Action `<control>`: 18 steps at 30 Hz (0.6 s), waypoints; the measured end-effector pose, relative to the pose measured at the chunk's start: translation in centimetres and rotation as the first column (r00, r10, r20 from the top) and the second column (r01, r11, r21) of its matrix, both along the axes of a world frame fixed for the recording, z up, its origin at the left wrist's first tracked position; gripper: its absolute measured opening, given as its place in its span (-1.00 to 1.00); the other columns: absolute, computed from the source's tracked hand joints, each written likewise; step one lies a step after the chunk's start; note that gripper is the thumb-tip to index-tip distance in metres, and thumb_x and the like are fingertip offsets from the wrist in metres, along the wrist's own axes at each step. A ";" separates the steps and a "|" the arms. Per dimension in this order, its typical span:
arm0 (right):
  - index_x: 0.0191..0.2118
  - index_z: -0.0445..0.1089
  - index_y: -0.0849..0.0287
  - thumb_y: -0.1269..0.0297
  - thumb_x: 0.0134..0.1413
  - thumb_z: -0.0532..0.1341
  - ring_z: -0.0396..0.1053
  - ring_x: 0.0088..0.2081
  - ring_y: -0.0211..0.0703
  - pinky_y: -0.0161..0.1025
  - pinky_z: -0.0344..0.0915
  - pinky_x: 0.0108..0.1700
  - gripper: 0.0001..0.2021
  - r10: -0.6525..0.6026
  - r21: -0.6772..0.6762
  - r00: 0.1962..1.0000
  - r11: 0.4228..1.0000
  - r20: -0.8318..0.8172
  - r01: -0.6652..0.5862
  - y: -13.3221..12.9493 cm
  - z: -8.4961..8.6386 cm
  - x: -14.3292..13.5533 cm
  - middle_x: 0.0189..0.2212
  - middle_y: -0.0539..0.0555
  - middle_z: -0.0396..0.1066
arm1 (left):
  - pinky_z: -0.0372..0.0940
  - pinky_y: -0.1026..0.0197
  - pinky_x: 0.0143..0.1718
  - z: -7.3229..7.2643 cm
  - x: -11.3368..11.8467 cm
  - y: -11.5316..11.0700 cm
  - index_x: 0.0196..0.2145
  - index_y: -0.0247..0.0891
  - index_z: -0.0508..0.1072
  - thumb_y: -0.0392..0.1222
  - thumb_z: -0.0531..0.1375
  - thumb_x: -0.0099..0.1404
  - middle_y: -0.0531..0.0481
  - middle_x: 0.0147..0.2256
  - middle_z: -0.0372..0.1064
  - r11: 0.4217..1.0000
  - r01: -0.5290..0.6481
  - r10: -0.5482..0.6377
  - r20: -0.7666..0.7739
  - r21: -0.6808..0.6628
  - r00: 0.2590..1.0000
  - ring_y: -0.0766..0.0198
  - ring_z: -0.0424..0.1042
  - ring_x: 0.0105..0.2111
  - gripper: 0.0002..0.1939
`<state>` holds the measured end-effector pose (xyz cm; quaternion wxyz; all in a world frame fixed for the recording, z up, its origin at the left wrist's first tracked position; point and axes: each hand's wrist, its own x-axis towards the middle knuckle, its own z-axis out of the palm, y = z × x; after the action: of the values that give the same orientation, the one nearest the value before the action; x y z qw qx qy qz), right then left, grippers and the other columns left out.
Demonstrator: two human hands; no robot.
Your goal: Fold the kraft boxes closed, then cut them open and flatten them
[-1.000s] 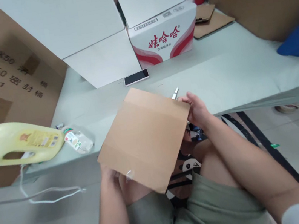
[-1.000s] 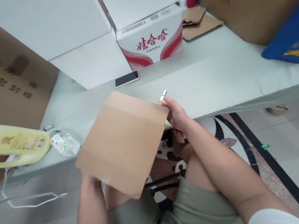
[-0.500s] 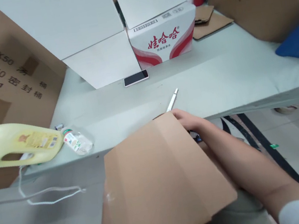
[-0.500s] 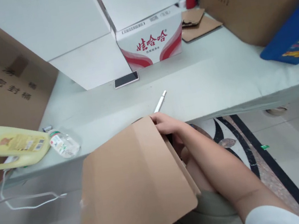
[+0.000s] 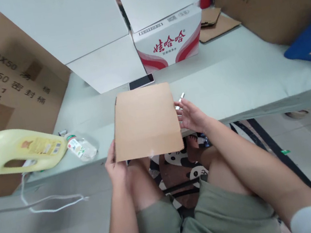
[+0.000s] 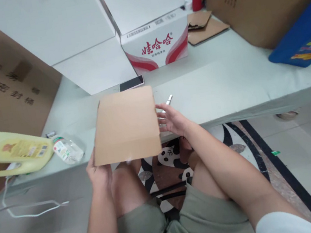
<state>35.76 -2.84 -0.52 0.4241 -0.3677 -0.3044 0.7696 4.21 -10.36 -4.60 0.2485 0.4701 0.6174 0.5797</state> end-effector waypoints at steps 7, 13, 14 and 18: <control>-0.20 0.38 0.10 0.20 -0.04 0.29 0.52 -0.30 0.01 0.02 0.51 -0.16 -0.76 -0.153 -0.034 0.971 0.986 0.186 0.162 0.5 -0.8 -0.3 -0.32 0.13 0.57 | 0.09 -0.04 0.38 0.4 -1.4 -0.4 -0.01 -0.11 0.62 -0.15 0.27 0.16 -0.13 0.21 0.39 0.993 0.103 -0.115 -0.261 -0.058 0.958 0.02 0.34 0.26 -0.59; -0.25 0.38 0.10 0.25 -0.08 0.27 0.51 -0.33 0.03 0.03 0.51 -0.17 -0.79 -0.313 -0.047 0.925 0.943 0.216 0.330 1.4 -0.9 2.2 -0.35 0.13 0.57 | 0.16 -0.08 0.35 3.3 -1.1 2.6 -0.05 -0.13 0.63 -0.07 0.41 0.00 -0.15 0.34 0.21 0.917 0.375 -0.381 -0.017 -0.134 0.924 -0.16 0.17 0.36 -0.50; -0.24 0.37 0.09 0.24 -0.09 0.27 0.51 -0.33 0.03 0.03 0.51 -0.16 -0.78 -0.341 -0.047 0.913 0.932 0.222 0.360 1.5 -0.9 2.3 -0.34 0.11 0.57 | 0.28 -0.04 0.27 3.6 -1.0 3.3 -0.03 -0.11 0.62 -0.05 0.43 -0.03 -0.14 0.36 0.18 0.916 0.386 -0.377 0.092 -0.109 0.922 -0.17 0.21 0.34 -0.45; -0.25 0.38 0.08 0.19 -0.13 0.27 0.52 -0.30 0.06 0.06 0.50 -0.12 -0.75 -0.371 -0.051 0.902 0.919 0.221 0.390 1.7 -0.5 1.3 -0.32 0.10 0.58 | 0.51 0.19 -0.27 4.0 -1.3 6.1 0.06 -0.03 0.53 -0.01 0.46 -0.06 -0.13 0.17 0.43 0.967 0.215 -0.143 0.405 -0.139 0.903 0.04 0.57 -0.05 -0.34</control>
<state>37.03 -1.12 -1.03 0.5144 -0.5177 -0.2325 0.6429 2.91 -4.23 -0.60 0.4606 0.3751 0.5591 0.5784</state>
